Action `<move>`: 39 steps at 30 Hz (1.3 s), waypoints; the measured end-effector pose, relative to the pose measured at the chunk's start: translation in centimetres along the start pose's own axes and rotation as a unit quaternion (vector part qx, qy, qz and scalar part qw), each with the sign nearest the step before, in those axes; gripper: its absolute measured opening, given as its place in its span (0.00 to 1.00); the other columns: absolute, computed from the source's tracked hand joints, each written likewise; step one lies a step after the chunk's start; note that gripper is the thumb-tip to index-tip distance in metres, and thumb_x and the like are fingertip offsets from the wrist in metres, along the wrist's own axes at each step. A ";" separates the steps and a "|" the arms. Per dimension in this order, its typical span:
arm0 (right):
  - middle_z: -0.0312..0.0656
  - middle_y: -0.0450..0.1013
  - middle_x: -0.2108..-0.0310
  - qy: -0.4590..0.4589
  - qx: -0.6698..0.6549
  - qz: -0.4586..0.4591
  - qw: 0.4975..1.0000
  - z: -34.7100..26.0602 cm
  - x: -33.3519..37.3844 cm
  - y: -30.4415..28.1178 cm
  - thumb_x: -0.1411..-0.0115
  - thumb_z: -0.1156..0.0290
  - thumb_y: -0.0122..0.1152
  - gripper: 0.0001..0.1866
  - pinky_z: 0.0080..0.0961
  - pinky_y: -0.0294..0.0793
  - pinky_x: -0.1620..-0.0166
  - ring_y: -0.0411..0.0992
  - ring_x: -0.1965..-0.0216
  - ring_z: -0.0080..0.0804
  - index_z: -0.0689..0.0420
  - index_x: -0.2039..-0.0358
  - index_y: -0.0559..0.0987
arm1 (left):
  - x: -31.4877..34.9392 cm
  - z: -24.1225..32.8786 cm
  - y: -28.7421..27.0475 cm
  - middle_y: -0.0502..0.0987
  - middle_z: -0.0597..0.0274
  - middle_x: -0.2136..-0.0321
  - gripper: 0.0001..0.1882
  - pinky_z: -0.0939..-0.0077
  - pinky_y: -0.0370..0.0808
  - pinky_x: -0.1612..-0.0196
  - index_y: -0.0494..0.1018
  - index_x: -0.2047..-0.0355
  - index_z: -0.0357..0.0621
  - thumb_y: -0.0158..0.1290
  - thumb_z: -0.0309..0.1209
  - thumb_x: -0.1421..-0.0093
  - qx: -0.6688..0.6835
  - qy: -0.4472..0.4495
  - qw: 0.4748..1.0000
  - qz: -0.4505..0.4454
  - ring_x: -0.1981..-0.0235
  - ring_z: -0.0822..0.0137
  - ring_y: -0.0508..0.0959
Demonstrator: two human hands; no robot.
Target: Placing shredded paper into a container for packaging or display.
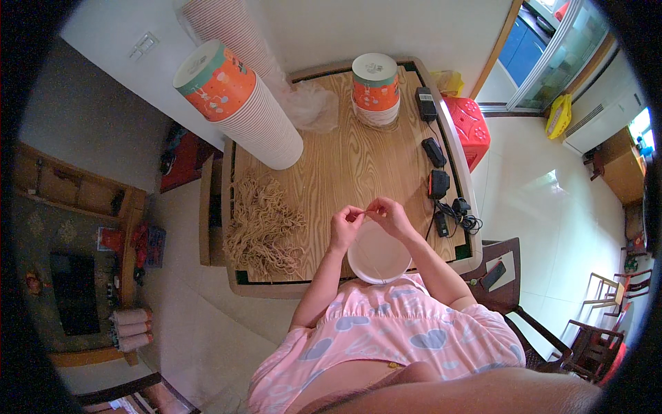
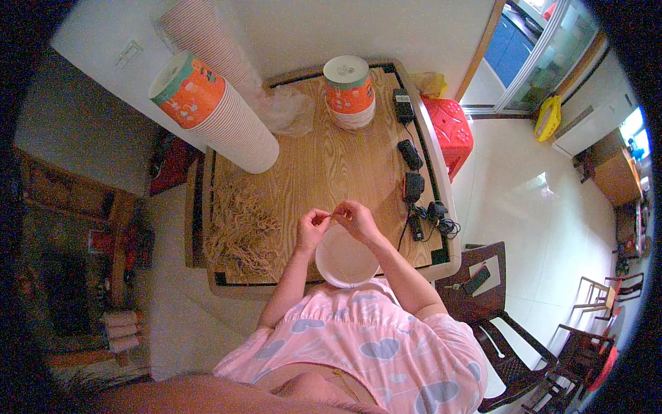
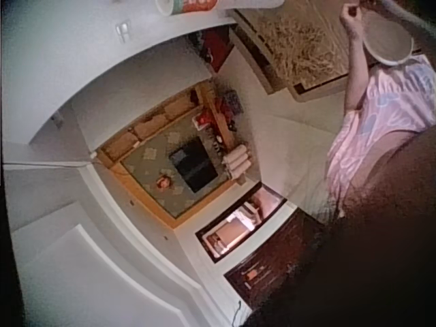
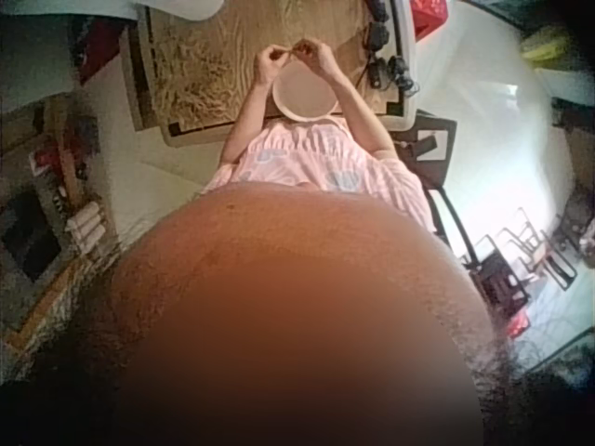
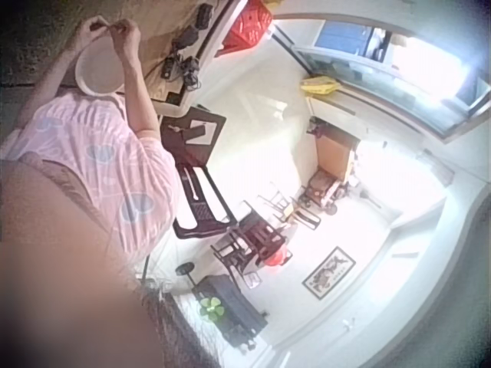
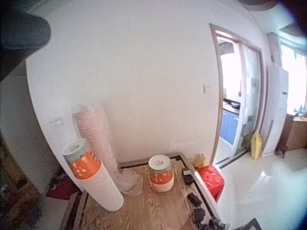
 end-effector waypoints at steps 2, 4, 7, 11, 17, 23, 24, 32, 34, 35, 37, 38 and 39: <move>0.39 0.72 0.77 -0.009 -0.001 0.003 1.000 0.1 0.0 0.0 0.54 0.74 0.60 0.06 0.23 0.68 0.71 0.67 0.77 0.27 0.58 0.73 0.76 | 0.1 -0.1 0.0 0.72 0.72 0.82 0.01 0.86 0.67 0.75 0.72 0.75 0.41 0.53 0.24 0.48 0.008 -0.004 1.000 -0.001 0.80 0.81 0.69; 0.39 0.72 0.77 -0.019 -0.003 0.004 1.000 0.1 -0.1 0.1 0.53 0.74 0.61 0.06 0.23 0.68 0.71 0.67 0.77 0.26 0.58 0.73 0.76 | 0.1 -0.7 -0.1 0.72 0.72 0.81 0.01 0.86 0.67 0.75 0.72 0.74 0.41 0.53 0.24 0.48 0.039 -0.020 0.999 -0.005 0.80 0.81 0.69; 0.38 0.72 0.77 -0.017 0.028 -0.018 0.999 0.6 -0.1 0.4 0.53 0.74 0.60 0.06 0.22 0.68 0.71 0.67 0.77 0.24 0.59 0.73 0.76 | 0.2 -0.5 -0.1 0.72 0.72 0.80 0.02 0.86 0.66 0.76 0.72 0.73 0.41 0.53 0.24 0.48 0.071 -0.028 0.997 0.030 0.80 0.81 0.69; 0.38 0.73 0.78 -0.025 -0.021 0.016 0.999 1.0 0.2 0.5 0.52 0.74 0.59 0.05 0.22 0.68 0.71 0.67 0.77 0.23 0.59 0.74 0.75 | 0.4 0.2 -0.4 0.72 0.72 0.81 0.02 0.87 0.65 0.78 0.72 0.72 0.41 0.53 0.24 0.48 0.014 0.008 0.999 0.035 0.80 0.81 0.68; 0.39 0.73 0.78 -0.024 -0.022 0.020 0.999 0.4 0.4 0.6 0.51 0.73 0.59 0.05 0.22 0.69 0.71 0.67 0.77 0.23 0.60 0.74 0.75 | 0.6 -0.1 -0.4 0.72 0.73 0.81 0.02 0.87 0.64 0.79 0.73 0.73 0.41 0.53 0.26 0.47 0.010 -0.013 1.000 0.005 0.81 0.82 0.68; 0.40 0.73 0.78 -0.014 0.012 0.006 1.000 0.1 0.4 0.6 0.51 0.72 0.60 0.06 0.23 0.69 0.71 0.68 0.77 0.25 0.60 0.73 0.76 | 0.7 -0.2 -0.3 0.73 0.73 0.80 0.04 0.87 0.64 0.79 0.74 0.71 0.40 0.53 0.27 0.47 0.026 -0.009 0.999 0.018 0.81 0.82 0.68; 0.41 0.73 0.77 -0.020 0.014 0.014 1.000 0.1 0.4 0.6 0.51 0.71 0.60 0.06 0.24 0.69 0.71 0.68 0.77 0.25 0.60 0.73 0.76 | 0.7 -0.3 -0.3 0.73 0.72 0.80 0.04 0.87 0.64 0.78 0.74 0.71 0.40 0.53 0.27 0.47 0.014 0.002 1.000 0.026 0.80 0.82 0.68; 0.38 0.73 0.77 0.028 0.010 -0.011 0.999 -0.3 0.4 0.7 0.51 0.73 0.59 0.07 0.21 0.68 0.70 0.67 0.75 0.21 0.61 0.71 0.77 | 0.7 -1.4 -0.4 0.73 0.71 0.77 0.02 0.86 0.67 0.74 0.72 0.73 0.41 0.53 0.25 0.47 0.015 -0.070 0.997 0.012 0.77 0.80 0.70; 0.39 0.74 0.77 0.044 0.011 -0.018 0.999 0.0 0.1 1.1 0.51 0.73 0.59 0.07 0.21 0.68 0.71 0.67 0.75 0.21 0.61 0.71 0.78 | 0.8 -1.9 -0.7 0.73 0.70 0.78 0.02 0.85 0.68 0.74 0.72 0.73 0.40 0.53 0.24 0.48 0.039 -0.018 0.996 0.072 0.78 0.79 0.70; 0.42 0.74 0.77 0.023 0.018 -0.004 1.000 0.4 0.1 1.0 0.51 0.72 0.59 0.07 0.23 0.69 0.71 0.68 0.76 0.23 0.60 0.71 0.77 | 0.8 -1.4 -0.5 0.73 0.70 0.78 0.02 0.85 0.68 0.74 0.72 0.73 0.40 0.53 0.24 0.48 0.040 -0.024 0.996 0.070 0.78 0.79 0.70; 0.44 0.74 0.77 0.009 0.024 0.008 1.000 1.0 0.2 0.9 0.51 0.72 0.59 0.06 0.25 0.70 0.71 0.70 0.76 0.24 0.60 0.72 0.77 | 1.2 1.2 -0.5 0.73 0.70 0.78 0.02 0.84 0.68 0.73 0.71 0.74 0.40 0.54 0.23 0.49 -0.058 0.044 0.994 0.081 0.78 0.79 0.70; 0.44 0.74 0.78 0.014 0.025 0.009 1.000 0.9 0.1 1.0 0.51 0.72 0.59 0.06 0.25 0.70 0.72 0.70 0.77 0.25 0.60 0.72 0.77 | 1.3 1.2 -0.6 0.73 0.70 0.78 0.02 0.84 0.68 0.73 0.71 0.74 0.40 0.54 0.23 0.49 -0.059 0.038 0.994 0.082 0.78 0.79 0.70; 0.44 0.73 0.78 0.019 0.025 0.011 0.999 0.9 0.1 1.0 0.51 0.72 0.59 0.06 0.25 0.70 0.72 0.70 0.77 0.26 0.60 0.72 0.77 | 1.3 1.3 -0.7 0.74 0.69 0.78 0.02 0.84 0.68 0.73 0.72 0.73 0.40 0.54 0.24 0.49 -0.064 0.045 0.993 0.084 0.78 0.79 0.71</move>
Point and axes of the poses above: each hand's wrist, its own x-axis away from the middle knuckle, its own y-axis out of the palm, z = x × y, the point moved 3 cm from there along -x, towards the middle knuckle
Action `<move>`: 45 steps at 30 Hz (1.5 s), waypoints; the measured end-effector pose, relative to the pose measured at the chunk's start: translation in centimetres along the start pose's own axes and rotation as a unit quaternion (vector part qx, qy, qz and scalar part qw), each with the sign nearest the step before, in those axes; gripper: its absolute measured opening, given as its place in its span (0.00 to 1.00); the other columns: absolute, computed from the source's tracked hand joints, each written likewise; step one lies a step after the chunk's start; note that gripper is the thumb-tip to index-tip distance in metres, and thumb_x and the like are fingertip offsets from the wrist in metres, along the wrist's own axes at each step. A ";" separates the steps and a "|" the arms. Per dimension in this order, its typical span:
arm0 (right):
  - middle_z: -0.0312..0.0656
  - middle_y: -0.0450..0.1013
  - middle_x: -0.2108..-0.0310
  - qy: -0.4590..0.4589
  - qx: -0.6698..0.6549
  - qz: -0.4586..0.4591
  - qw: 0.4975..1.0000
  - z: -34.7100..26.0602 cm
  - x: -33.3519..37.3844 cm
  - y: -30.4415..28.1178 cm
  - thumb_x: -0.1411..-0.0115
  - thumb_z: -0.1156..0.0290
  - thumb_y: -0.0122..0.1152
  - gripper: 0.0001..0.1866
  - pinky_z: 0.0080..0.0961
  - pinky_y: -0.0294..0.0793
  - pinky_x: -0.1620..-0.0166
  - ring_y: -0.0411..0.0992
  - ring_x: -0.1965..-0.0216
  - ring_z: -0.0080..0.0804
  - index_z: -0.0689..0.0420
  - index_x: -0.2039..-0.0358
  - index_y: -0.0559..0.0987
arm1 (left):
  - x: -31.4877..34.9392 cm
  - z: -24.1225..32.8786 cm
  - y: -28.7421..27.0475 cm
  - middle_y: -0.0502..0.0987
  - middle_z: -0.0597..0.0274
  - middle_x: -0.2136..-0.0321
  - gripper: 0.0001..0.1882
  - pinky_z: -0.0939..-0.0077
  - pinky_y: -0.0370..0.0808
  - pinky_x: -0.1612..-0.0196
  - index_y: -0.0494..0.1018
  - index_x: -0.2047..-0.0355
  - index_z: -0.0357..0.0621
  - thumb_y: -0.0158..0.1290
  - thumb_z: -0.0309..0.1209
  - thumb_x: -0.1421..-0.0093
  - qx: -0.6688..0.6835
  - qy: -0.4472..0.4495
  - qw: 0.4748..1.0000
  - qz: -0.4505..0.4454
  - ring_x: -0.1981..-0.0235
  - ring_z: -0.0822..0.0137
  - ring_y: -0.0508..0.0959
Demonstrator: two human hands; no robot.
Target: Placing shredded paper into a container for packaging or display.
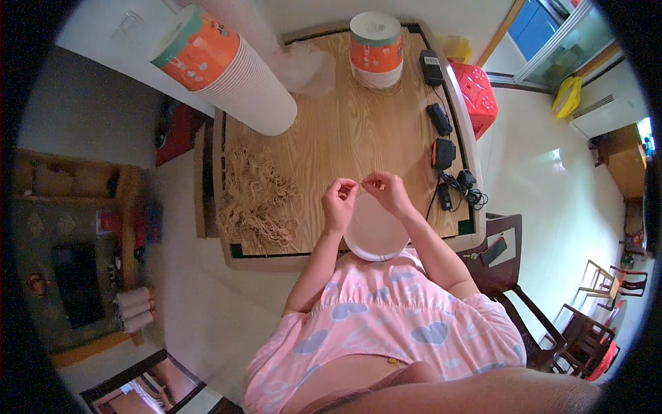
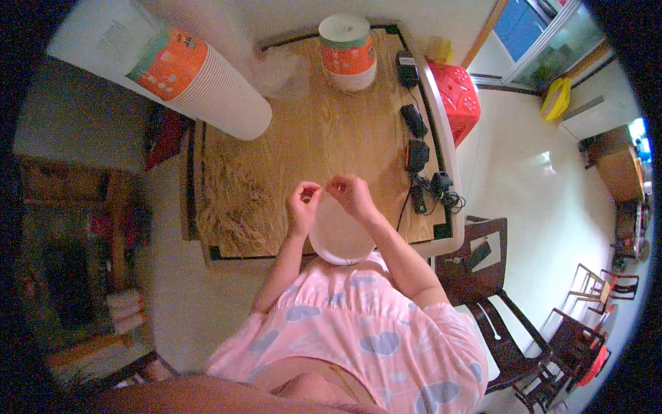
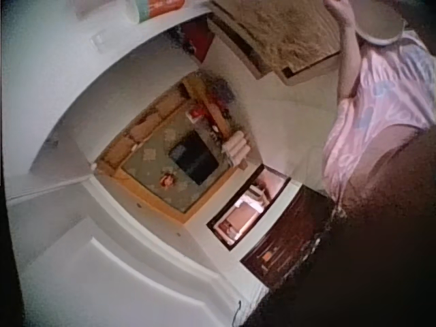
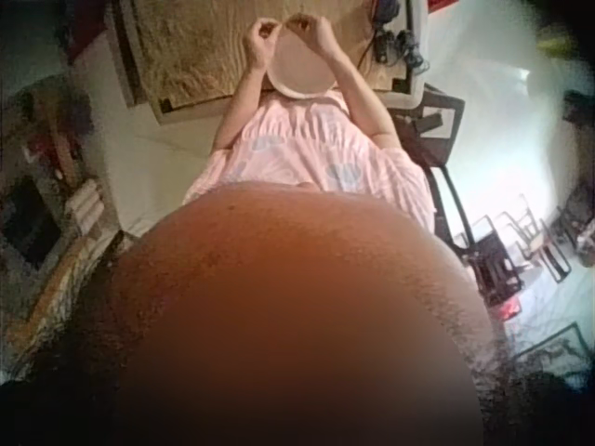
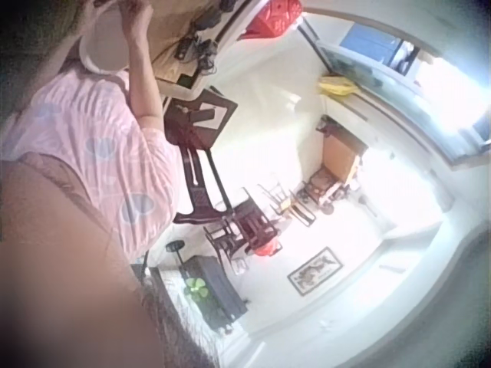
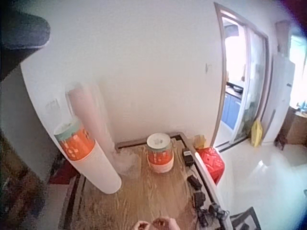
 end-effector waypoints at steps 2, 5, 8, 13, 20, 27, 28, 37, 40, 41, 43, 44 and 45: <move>0.42 0.73 0.78 0.008 -0.004 0.006 1.000 -0.4 0.0 0.0 0.52 0.73 0.59 0.06 0.23 0.68 0.72 0.68 0.77 0.24 0.60 0.73 0.77 | 0.3 0.0 -0.1 0.74 0.69 0.78 0.03 0.84 0.69 0.73 0.72 0.73 0.40 0.54 0.24 0.49 -0.007 0.002 1.000 0.001 0.78 0.79 0.71; 0.39 0.72 0.79 0.008 -0.004 0.016 1.000 -0.5 0.0 -0.1 0.53 0.73 0.60 0.05 0.21 0.67 0.73 0.65 0.78 0.24 0.60 0.74 0.77 | 0.5 0.5 0.1 0.74 0.69 0.78 0.03 0.85 0.68 0.73 0.73 0.72 0.40 0.54 0.24 0.49 0.002 0.004 1.000 -0.005 0.78 0.80 0.70; 0.40 0.71 0.79 -0.005 0.007 0.013 1.000 -1.0 0.0 -0.2 0.53 0.73 0.60 0.05 0.22 0.67 0.73 0.65 0.78 0.26 0.60 0.74 0.76 | 0.3 0.5 0.5 0.74 0.70 0.79 0.03 0.85 0.68 0.74 0.74 0.72 0.40 0.54 0.25 0.48 -0.011 -0.011 1.000 -0.001 0.78 0.80 0.70; 0.41 0.71 0.78 -0.022 0.020 0.010 0.999 -1.1 0.1 -0.3 0.53 0.73 0.61 0.06 0.23 0.67 0.72 0.66 0.77 0.28 0.60 0.74 0.76 | -0.4 -0.6 0.7 0.75 0.65 0.78 0.04 0.82 0.70 0.74 0.73 0.73 0.37 0.53 0.25 0.47 0.053 -0.094 0.994 -0.012 0.77 0.76 0.74; 0.44 0.72 0.77 0.008 -0.028 0.001 1.000 -0.2 -0.2 -0.2 0.51 0.71 0.60 0.06 0.25 0.70 0.72 0.70 0.77 0.31 0.60 0.74 0.77 | -0.6 -0.4 0.7 0.73 0.66 0.77 0.01 0.83 0.70 0.73 0.73 0.75 0.38 0.54 0.23 0.48 0.120 -0.057 0.990 0.036 0.76 0.77 0.73; 0.43 0.72 0.77 0.007 -0.021 0.001 1.000 -0.1 -0.3 -0.2 0.51 0.72 0.59 0.06 0.24 0.69 0.72 0.69 0.77 0.30 0.59 0.73 0.76 | -0.4 2.2 0.5 0.71 0.63 0.75 0.03 0.82 0.70 0.74 0.73 0.74 0.38 0.55 0.21 0.51 -0.037 0.074 0.997 0.009 0.78 0.73 0.72; 0.43 0.72 0.77 0.007 -0.021 0.000 1.000 -0.2 -0.3 -0.3 0.51 0.72 0.59 0.06 0.24 0.69 0.72 0.69 0.77 0.30 0.59 0.73 0.76 | -0.4 2.3 0.4 0.71 0.62 0.75 0.03 0.82 0.70 0.75 0.74 0.74 0.38 0.55 0.21 0.51 -0.047 0.074 0.996 0.012 0.77 0.72 0.72; 0.43 0.70 0.79 -0.042 -0.013 0.016 0.999 -0.5 -0.2 -0.4 0.52 0.72 0.59 0.05 0.27 0.68 0.73 0.68 0.78 0.34 0.58 0.75 0.75 | -0.4 2.3 0.5 0.73 0.63 0.75 0.04 0.82 0.69 0.73 0.74 0.73 0.38 0.54 0.21 0.51 -0.072 0.048 0.996 -0.009 0.75 0.72 0.73; 0.44 0.70 0.78 -0.040 0.000 0.012 0.999 -0.5 -0.2 -0.4 0.52 0.71 0.60 0.06 0.28 0.68 0.72 0.69 0.77 0.36 0.58 0.74 0.75 | -0.4 2.3 0.6 0.73 0.63 0.75 0.03 0.82 0.69 0.73 0.74 0.72 0.37 0.53 0.22 0.49 -0.074 0.054 0.996 -0.007 0.75 0.73 0.73; 0.44 0.71 0.78 -0.031 -0.006 0.010 0.999 -0.4 -0.2 -0.3 0.52 0.71 0.59 0.06 0.27 0.68 0.72 0.69 0.77 0.35 0.58 0.74 0.75 | -0.4 2.1 0.7 0.73 0.63 0.75 0.03 0.82 0.69 0.73 0.74 0.72 0.37 0.53 0.22 0.49 -0.074 0.054 0.996 -0.006 0.75 0.73 0.73; 0.43 0.71 0.78 -0.022 -0.011 0.008 1.000 -0.4 -0.2 -0.3 0.52 0.71 0.59 0.06 0.27 0.68 0.72 0.69 0.77 0.34 0.58 0.74 0.75 | -0.5 0.8 0.8 0.72 0.66 0.76 0.04 0.84 0.68 0.75 0.73 0.72 0.36 0.53 0.23 0.48 0.021 0.010 1.000 -0.001 0.77 0.76 0.71; 0.43 0.71 0.78 -0.012 -0.026 -0.002 1.000 -0.3 -0.2 -0.3 0.51 0.71 0.59 0.06 0.26 0.68 0.72 0.68 0.77 0.32 0.59 0.74 0.75 | -0.5 0.2 0.8 0.72 0.66 0.76 0.04 0.84 0.68 0.75 0.73 0.72 0.36 0.53 0.23 0.48 0.021 0.011 1.000 0.000 0.77 0.76 0.71; 0.42 0.72 0.77 -0.002 -0.041 -0.012 0.999 -0.2 -0.2 -0.3 0.51 0.71 0.59 0.06 0.25 0.68 0.72 0.68 0.77 0.30 0.59 0.74 0.75 | -0.6 -0.6 0.8 0.71 0.68 0.76 0.04 0.85 0.67 0.77 0.73 0.73 0.36 0.53 0.24 0.48 0.042 -0.027 0.999 -0.016 0.79 0.78 0.70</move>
Point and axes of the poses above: each hand's wrist, its own x-axis away from the middle knuckle, its own y-axis out of the palm, z = x × y, the point moved 3 cm from there along -x, towards the middle knuckle
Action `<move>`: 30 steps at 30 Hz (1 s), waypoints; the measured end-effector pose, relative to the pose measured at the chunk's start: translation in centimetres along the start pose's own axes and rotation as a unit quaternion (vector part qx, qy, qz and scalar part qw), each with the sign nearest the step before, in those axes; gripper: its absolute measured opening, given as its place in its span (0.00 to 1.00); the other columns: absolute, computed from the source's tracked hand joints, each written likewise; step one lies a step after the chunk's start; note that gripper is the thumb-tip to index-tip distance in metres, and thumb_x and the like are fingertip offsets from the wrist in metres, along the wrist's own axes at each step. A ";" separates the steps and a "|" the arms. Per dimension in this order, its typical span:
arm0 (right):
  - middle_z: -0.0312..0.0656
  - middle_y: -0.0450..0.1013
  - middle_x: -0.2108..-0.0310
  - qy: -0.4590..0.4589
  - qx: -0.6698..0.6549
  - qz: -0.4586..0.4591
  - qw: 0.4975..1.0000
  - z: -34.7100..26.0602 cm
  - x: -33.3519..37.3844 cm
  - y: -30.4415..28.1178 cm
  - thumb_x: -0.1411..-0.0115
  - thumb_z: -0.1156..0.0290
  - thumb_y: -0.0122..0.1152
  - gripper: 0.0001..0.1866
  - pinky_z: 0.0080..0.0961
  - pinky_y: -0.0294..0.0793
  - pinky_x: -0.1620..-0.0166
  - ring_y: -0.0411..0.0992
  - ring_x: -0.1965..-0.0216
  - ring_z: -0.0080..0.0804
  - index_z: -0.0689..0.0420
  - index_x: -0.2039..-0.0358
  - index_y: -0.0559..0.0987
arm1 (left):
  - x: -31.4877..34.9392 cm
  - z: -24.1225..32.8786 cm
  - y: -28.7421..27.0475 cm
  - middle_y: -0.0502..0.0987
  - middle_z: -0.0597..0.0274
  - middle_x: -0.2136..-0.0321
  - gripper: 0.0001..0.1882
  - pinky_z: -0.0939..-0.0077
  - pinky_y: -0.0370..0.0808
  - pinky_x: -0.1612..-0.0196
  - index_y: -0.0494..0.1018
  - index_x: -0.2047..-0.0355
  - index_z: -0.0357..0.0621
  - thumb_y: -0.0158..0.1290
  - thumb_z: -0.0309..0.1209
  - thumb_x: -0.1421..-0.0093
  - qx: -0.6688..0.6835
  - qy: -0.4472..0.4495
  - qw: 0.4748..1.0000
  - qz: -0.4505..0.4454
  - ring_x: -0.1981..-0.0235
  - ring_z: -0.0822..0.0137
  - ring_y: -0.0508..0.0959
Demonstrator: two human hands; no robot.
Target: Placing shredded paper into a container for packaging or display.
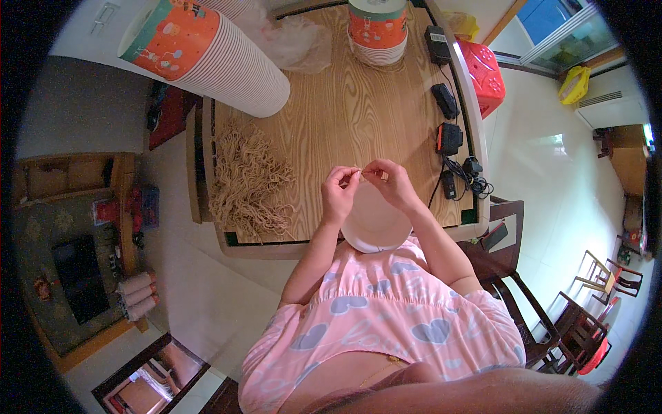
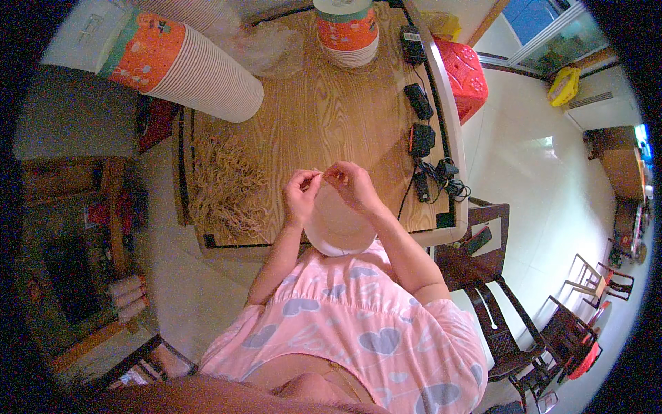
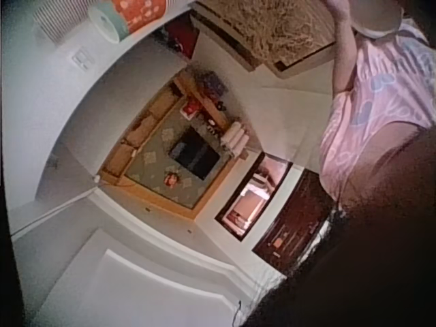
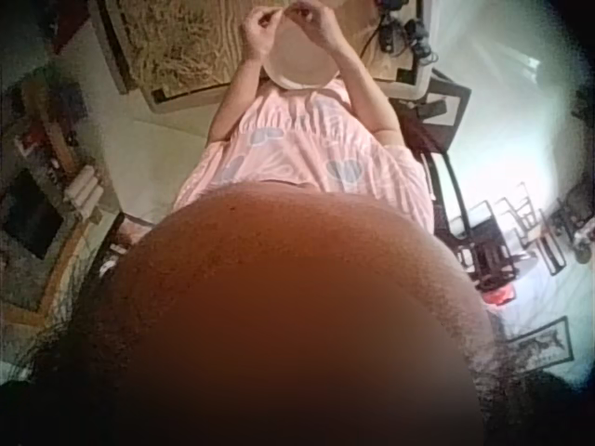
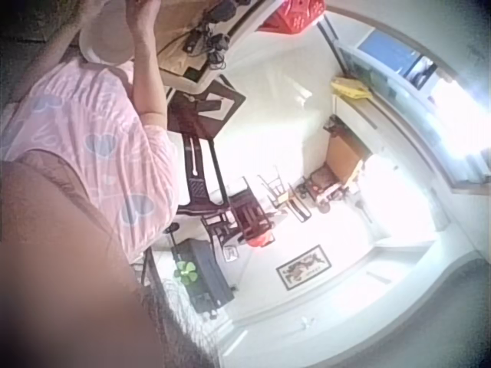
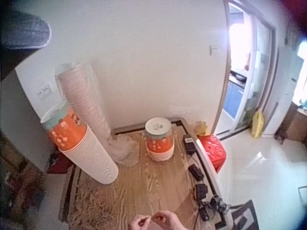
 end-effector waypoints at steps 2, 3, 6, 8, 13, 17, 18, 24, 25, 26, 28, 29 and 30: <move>0.42 0.72 0.77 0.001 -0.001 -0.011 1.000 0.2 -0.1 -0.2 0.50 0.71 0.59 0.06 0.25 0.68 0.72 0.68 0.77 0.28 0.59 0.74 0.75 | 0.0 -0.7 0.1 0.70 0.70 0.77 0.04 0.87 0.65 0.78 0.73 0.73 0.36 0.53 0.25 0.47 0.022 -0.037 0.999 -0.015 0.81 0.81 0.68; 0.42 0.72 0.77 0.002 -0.001 -0.022 1.000 0.3 -0.2 -0.2 0.49 0.71 0.58 0.06 0.24 0.68 0.72 0.67 0.78 0.27 0.60 0.74 0.75 | 0.0 -0.7 0.2 0.70 0.72 0.78 0.03 0.87 0.63 0.80 0.73 0.73 0.37 0.53 0.25 0.47 0.048 -0.054 0.997 -0.018 0.82 0.82 0.67; 0.42 0.73 0.78 0.003 -0.014 -0.033 0.999 0.5 -0.3 -0.2 0.49 0.70 0.58 0.07 0.24 0.68 0.72 0.67 0.78 0.26 0.61 0.73 0.75 | 0.0 -1.0 0.2 0.69 0.74 0.80 0.03 0.89 0.61 0.82 0.74 0.73 0.39 0.52 0.26 0.46 0.080 -0.082 0.993 -0.028 0.84 0.83 0.65; 0.42 0.73 0.78 0.002 -0.012 -0.035 0.999 0.4 -0.4 -0.3 0.48 0.70 0.58 0.07 0.24 0.68 0.72 0.67 0.78 0.25 0.61 0.73 0.75 | 0.0 -1.2 0.2 0.68 0.75 0.81 0.03 0.89 0.61 0.82 0.74 0.73 0.40 0.52 0.26 0.46 0.086 -0.094 0.991 -0.034 0.84 0.83 0.65; 0.41 0.73 0.78 -0.003 -0.015 -0.042 0.999 0.5 -0.4 -0.2 0.48 0.70 0.58 0.07 0.23 0.68 0.71 0.66 0.78 0.24 0.61 0.73 0.75 | 0.1 -1.1 0.1 0.69 0.74 0.81 0.02 0.89 0.61 0.82 0.73 0.73 0.41 0.53 0.26 0.46 0.075 -0.102 0.992 -0.027 0.84 0.84 0.65; 0.40 0.73 0.77 -0.010 -0.033 -0.040 0.999 1.0 -0.4 -0.1 0.48 0.71 0.57 0.07 0.23 0.67 0.70 0.66 0.77 0.24 0.61 0.72 0.75 | 0.2 0.1 0.2 0.72 0.72 0.79 0.01 0.88 0.65 0.79 0.73 0.74 0.41 0.53 0.25 0.47 0.073 -0.084 0.994 0.006 0.81 0.82 0.68; 0.40 0.73 0.77 -0.010 -0.029 -0.041 0.999 1.0 -0.4 -0.1 0.48 0.71 0.57 0.07 0.23 0.67 0.70 0.66 0.76 0.24 0.61 0.72 0.75 | 0.2 0.5 0.1 0.73 0.70 0.78 0.01 0.87 0.67 0.77 0.73 0.74 0.41 0.53 0.24 0.47 0.039 -0.049 0.998 0.005 0.80 0.81 0.70; 0.40 0.73 0.77 -0.018 -0.032 -0.037 0.999 1.0 -0.4 0.0 0.48 0.71 0.57 0.06 0.22 0.68 0.70 0.67 0.76 0.24 0.61 0.72 0.75 | 0.4 1.1 -0.1 0.75 0.67 0.76 0.02 0.84 0.69 0.73 0.72 0.74 0.38 0.54 0.24 0.48 -0.031 -0.004 0.999 -0.003 0.77 0.79 0.72; 0.40 0.73 0.77 -0.018 -0.032 -0.037 0.999 0.9 -0.4 -0.1 0.48 0.71 0.57 0.06 0.22 0.68 0.70 0.67 0.76 0.24 0.61 0.72 0.75 | 0.4 1.2 -0.1 0.75 0.68 0.77 0.02 0.85 0.69 0.73 0.73 0.73 0.38 0.54 0.24 0.48 -0.028 0.005 1.000 0.002 0.78 0.79 0.72; 0.40 0.73 0.77 -0.016 -0.024 -0.038 0.999 0.9 -0.4 -0.1 0.48 0.71 0.57 0.06 0.23 0.68 0.70 0.67 0.76 0.24 0.61 0.72 0.75 | 0.4 1.3 -0.1 0.75 0.68 0.77 0.02 0.85 0.69 0.73 0.73 0.73 0.38 0.54 0.24 0.48 -0.027 0.005 1.000 0.002 0.78 0.79 0.72; 0.40 0.73 0.77 -0.014 -0.015 -0.040 0.999 0.9 -0.4 -0.1 0.48 0.72 0.57 0.06 0.23 0.68 0.70 0.67 0.76 0.24 0.61 0.72 0.75 | 0.4 1.6 -0.2 0.74 0.67 0.78 0.02 0.84 0.69 0.74 0.73 0.74 0.38 0.54 0.23 0.48 -0.041 -0.007 0.999 0.002 0.78 0.79 0.71; 0.40 0.73 0.77 -0.016 -0.018 -0.036 0.999 0.9 -0.4 -0.1 0.48 0.72 0.57 0.06 0.23 0.68 0.70 0.67 0.76 0.24 0.61 0.72 0.75 | 0.4 1.7 -0.2 0.74 0.67 0.78 0.02 0.84 0.69 0.74 0.73 0.74 0.38 0.54 0.23 0.48 -0.042 -0.007 0.999 0.002 0.78 0.79 0.71; 0.40 0.73 0.77 -0.019 -0.020 -0.033 0.999 0.9 -0.4 0.0 0.48 0.72 0.57 0.06 0.23 0.68 0.70 0.67 0.76 0.24 0.61 0.72 0.75 | 0.4 1.9 -0.2 0.74 0.66 0.78 0.02 0.84 0.69 0.74 0.73 0.74 0.38 0.54 0.23 0.49 -0.052 0.009 0.999 0.005 0.78 0.78 0.72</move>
Point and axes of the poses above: each hand's wrist, its own x-axis away from the middle knuckle, its own y-axis out of the palm, z = x × y, the point moved 3 cm from there along -x, towards the middle knuckle
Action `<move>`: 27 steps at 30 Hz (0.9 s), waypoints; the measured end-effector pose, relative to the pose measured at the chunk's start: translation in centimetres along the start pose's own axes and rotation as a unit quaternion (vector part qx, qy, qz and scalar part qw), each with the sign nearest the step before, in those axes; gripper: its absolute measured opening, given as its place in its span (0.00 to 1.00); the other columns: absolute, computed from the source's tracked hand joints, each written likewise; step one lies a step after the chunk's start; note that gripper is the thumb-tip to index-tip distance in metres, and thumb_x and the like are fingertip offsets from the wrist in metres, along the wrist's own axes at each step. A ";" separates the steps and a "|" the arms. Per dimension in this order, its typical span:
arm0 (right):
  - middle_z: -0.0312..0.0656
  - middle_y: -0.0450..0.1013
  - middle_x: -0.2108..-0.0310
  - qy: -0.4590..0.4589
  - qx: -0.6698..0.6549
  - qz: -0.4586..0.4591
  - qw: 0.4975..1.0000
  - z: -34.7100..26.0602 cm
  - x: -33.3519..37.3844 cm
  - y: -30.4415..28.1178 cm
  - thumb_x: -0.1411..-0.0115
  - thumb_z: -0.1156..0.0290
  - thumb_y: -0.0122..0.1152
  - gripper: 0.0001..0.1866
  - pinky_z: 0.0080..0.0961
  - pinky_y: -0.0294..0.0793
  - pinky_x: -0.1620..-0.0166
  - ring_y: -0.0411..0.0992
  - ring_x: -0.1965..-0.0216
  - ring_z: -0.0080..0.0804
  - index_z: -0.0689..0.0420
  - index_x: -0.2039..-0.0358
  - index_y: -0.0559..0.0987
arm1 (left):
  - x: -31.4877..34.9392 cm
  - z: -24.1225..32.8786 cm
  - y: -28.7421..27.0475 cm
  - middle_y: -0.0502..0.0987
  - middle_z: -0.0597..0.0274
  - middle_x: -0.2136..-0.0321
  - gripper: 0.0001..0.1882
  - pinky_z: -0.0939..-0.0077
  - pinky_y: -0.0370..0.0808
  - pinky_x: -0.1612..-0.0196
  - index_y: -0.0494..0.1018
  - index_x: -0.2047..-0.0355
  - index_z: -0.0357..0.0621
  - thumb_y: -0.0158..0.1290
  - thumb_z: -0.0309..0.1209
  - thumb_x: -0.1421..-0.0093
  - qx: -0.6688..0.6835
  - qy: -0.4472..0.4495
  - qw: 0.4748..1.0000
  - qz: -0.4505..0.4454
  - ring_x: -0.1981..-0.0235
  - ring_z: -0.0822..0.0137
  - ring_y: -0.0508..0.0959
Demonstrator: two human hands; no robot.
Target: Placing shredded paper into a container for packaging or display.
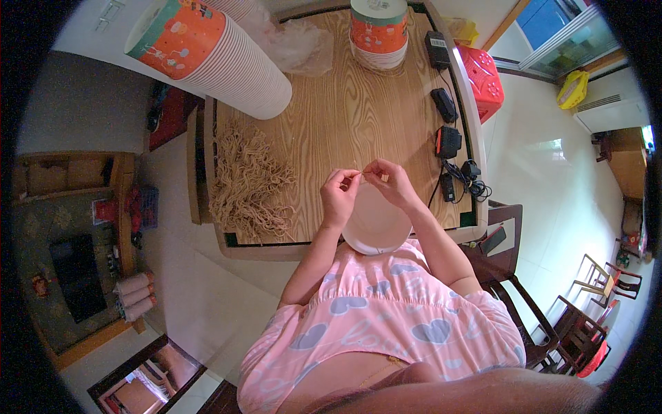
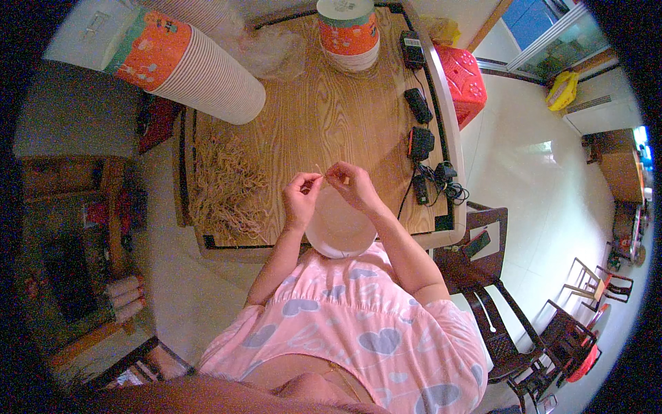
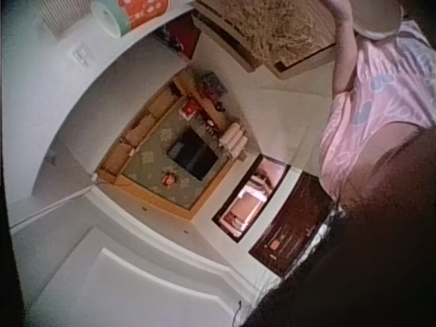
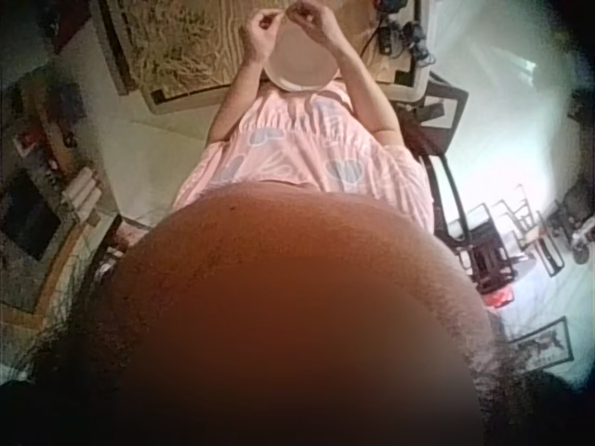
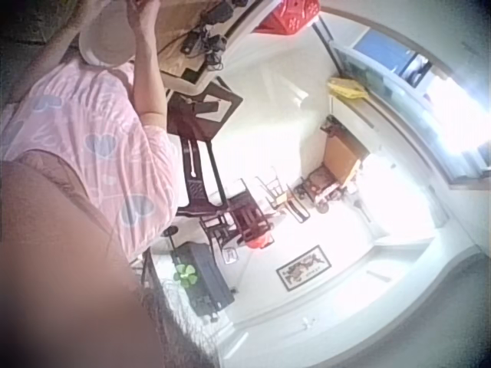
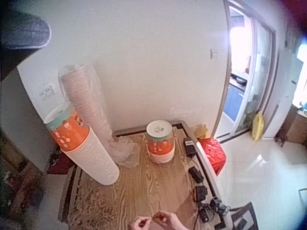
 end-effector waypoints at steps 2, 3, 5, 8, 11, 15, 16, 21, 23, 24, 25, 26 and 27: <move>0.40 0.73 0.77 -0.001 0.001 0.002 1.000 0.0 0.0 0.0 0.49 0.72 0.58 0.06 0.23 0.68 0.70 0.67 0.77 0.24 0.60 0.72 0.75 | 0.0 0.3 0.0 0.73 0.65 0.78 0.03 0.84 0.69 0.74 0.73 0.74 0.37 0.54 0.23 0.49 -0.010 0.016 1.000 0.004 0.79 0.77 0.72; 0.40 0.73 0.77 -0.002 0.003 0.004 1.000 -0.1 0.0 0.0 0.49 0.72 0.58 0.06 0.23 0.68 0.70 0.67 0.77 0.24 0.60 0.72 0.75 | 0.0 0.7 -0.1 0.73 0.64 0.77 0.03 0.83 0.69 0.74 0.73 0.73 0.37 0.54 0.23 0.49 -0.025 0.028 0.999 0.005 0.78 0.76 0.72; 0.40 0.73 0.77 0.002 0.006 0.003 1.000 -0.1 0.0 0.0 0.49 0.72 0.58 0.06 0.23 0.68 0.71 0.67 0.77 0.24 0.60 0.72 0.75 | 0.1 0.9 -0.1 0.73 0.63 0.77 0.03 0.83 0.69 0.74 0.73 0.73 0.37 0.54 0.23 0.50 -0.040 0.040 0.998 0.007 0.78 0.74 0.73; 0.40 0.73 0.77 0.009 0.014 0.006 1.000 -0.5 0.1 0.0 0.50 0.73 0.58 0.06 0.23 0.68 0.71 0.66 0.77 0.25 0.60 0.72 0.75 | 0.1 0.7 0.0 0.73 0.61 0.76 0.03 0.82 0.70 0.74 0.73 0.73 0.38 0.54 0.22 0.50 -0.056 0.057 0.997 0.005 0.77 0.72 0.73; 0.40 0.73 0.77 0.016 0.020 0.011 1.000 -0.7 0.1 0.0 0.50 0.73 0.58 0.06 0.23 0.69 0.71 0.67 0.77 0.25 0.60 0.72 0.76 | 0.1 0.7 0.1 0.73 0.61 0.75 0.03 0.81 0.70 0.74 0.73 0.73 0.38 0.54 0.22 0.50 -0.071 0.069 0.995 0.007 0.77 0.71 0.73; 0.40 0.73 0.77 0.021 0.017 0.013 1.000 -0.3 0.1 0.0 0.51 0.72 0.59 0.06 0.24 0.69 0.71 0.67 0.77 0.25 0.60 0.72 0.76 | 0.1 0.7 0.2 0.73 0.61 0.75 0.03 0.81 0.70 0.74 0.73 0.73 0.38 0.53 0.22 0.50 -0.063 0.058 0.996 0.002 0.77 0.71 0.74; 0.40 0.73 0.77 0.021 0.017 0.013 1.000 -0.3 0.1 0.0 0.51 0.72 0.59 0.06 0.24 0.69 0.71 0.67 0.77 0.25 0.60 0.72 0.76 | 0.1 0.7 0.2 0.73 0.61 0.75 0.03 0.81 0.70 0.74 0.73 0.73 0.38 0.53 0.22 0.50 -0.054 0.048 0.997 -0.002 0.77 0.71 0.74; 0.40 0.73 0.77 0.019 0.031 0.014 0.999 -0.3 0.0 0.0 0.51 0.72 0.59 0.06 0.24 0.69 0.71 0.67 0.78 0.25 0.60 0.72 0.76 | 0.0 0.1 0.2 0.73 0.62 0.76 0.02 0.81 0.70 0.74 0.73 0.73 0.38 0.53 0.22 0.49 -0.046 0.039 0.998 0.001 0.78 0.73 0.73; 0.40 0.73 0.77 0.020 0.027 0.016 0.999 -0.3 0.0 0.0 0.51 0.72 0.59 0.06 0.23 0.69 0.72 0.67 0.78 0.25 0.60 0.72 0.76 | 0.1 -0.3 0.3 0.73 0.63 0.76 0.02 0.82 0.70 0.74 0.73 0.73 0.38 0.53 0.22 0.49 -0.040 0.034 0.999 0.003 0.78 0.74 0.73; 0.40 0.73 0.77 0.021 0.023 0.019 0.999 -0.3 0.0 0.1 0.51 0.72 0.59 0.06 0.23 0.69 0.72 0.66 0.78 0.25 0.60 0.73 0.76 | 0.1 -0.5 0.3 0.73 0.63 0.76 0.02 0.82 0.69 0.74 0.73 0.73 0.38 0.53 0.22 0.49 -0.032 0.028 0.999 0.008 0.78 0.74 0.73; 0.40 0.73 0.77 0.021 0.023 0.019 0.999 -0.4 0.0 0.1 0.51 0.72 0.59 0.06 0.23 0.69 0.72 0.66 0.78 0.25 0.60 0.73 0.76 | 0.2 -0.6 0.3 0.73 0.63 0.76 0.03 0.82 0.69 0.74 0.73 0.73 0.38 0.53 0.22 0.49 -0.025 0.022 0.999 0.014 0.78 0.75 0.72; 0.40 0.73 0.78 0.017 0.021 0.019 0.999 -0.4 0.0 0.0 0.51 0.72 0.59 0.06 0.23 0.68 0.72 0.66 0.78 0.25 0.60 0.73 0.76 | 0.2 -0.6 0.3 0.73 0.63 0.76 0.03 0.82 0.69 0.74 0.73 0.73 0.38 0.53 0.22 0.49 -0.025 0.022 0.999 0.013 0.78 0.75 0.72; 0.40 0.73 0.78 0.013 0.018 0.020 1.000 -0.3 0.0 0.0 0.51 0.73 0.59 0.05 0.23 0.68 0.72 0.66 0.78 0.24 0.60 0.73 0.76 | 0.1 -0.3 0.3 0.73 0.63 0.77 0.03 0.83 0.69 0.74 0.73 0.73 0.38 0.53 0.22 0.49 -0.030 0.029 0.999 0.012 0.78 0.75 0.72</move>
Point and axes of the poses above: each hand's wrist, its own x-axis away from the middle knuckle, its own y-axis out of the palm, z = x × y, the point moved 3 cm from there along -x, towards the middle knuckle
